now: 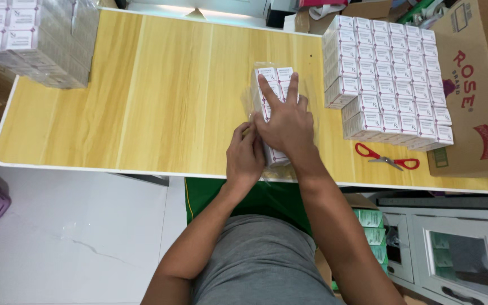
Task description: The person opens small white boxes, inserts a small bottle into each, and closes the flaps. They then stack the filled boxes, cut a plastic wrap with scissors, and arrange the boxes into a wrapped bundle on the table.
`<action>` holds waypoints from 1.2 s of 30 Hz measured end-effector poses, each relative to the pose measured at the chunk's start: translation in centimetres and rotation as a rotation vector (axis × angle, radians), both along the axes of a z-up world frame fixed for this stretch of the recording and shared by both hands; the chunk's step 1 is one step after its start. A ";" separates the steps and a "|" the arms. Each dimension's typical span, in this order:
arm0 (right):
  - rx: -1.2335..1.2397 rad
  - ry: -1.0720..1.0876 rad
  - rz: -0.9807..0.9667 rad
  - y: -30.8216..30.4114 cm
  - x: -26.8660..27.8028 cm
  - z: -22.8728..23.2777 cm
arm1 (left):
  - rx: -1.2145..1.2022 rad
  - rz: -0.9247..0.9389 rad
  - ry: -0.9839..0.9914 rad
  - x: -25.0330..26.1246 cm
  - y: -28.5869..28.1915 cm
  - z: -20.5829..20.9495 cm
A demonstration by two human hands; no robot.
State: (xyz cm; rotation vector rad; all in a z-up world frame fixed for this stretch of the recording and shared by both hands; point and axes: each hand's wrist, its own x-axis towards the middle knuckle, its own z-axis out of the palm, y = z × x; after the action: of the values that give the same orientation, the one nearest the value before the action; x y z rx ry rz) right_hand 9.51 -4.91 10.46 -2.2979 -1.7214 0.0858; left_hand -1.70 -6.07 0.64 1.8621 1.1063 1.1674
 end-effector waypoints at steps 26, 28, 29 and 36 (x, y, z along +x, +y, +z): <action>-0.164 -0.005 -0.009 2.1 0.9 0.4 | 0.048 -0.034 0.095 0.3 2.3 -0.9; -0.162 -0.002 -0.007 2.5 0.9 0.6 | -0.066 -0.076 0.157 0.0 3.4 -0.6; -0.171 0.009 -0.012 2.6 0.9 0.7 | -0.062 -0.076 0.181 0.1 3.7 -0.6; -0.088 0.122 -0.012 2.5 3.2 0.1 | -0.062 -0.047 0.201 -0.3 4.1 -0.9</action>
State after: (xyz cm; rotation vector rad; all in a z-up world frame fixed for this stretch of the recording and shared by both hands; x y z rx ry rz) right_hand 12.72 -2.44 10.61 -2.3118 -1.6748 0.2986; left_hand -2.03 -2.00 -0.25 1.9791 1.1866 0.9243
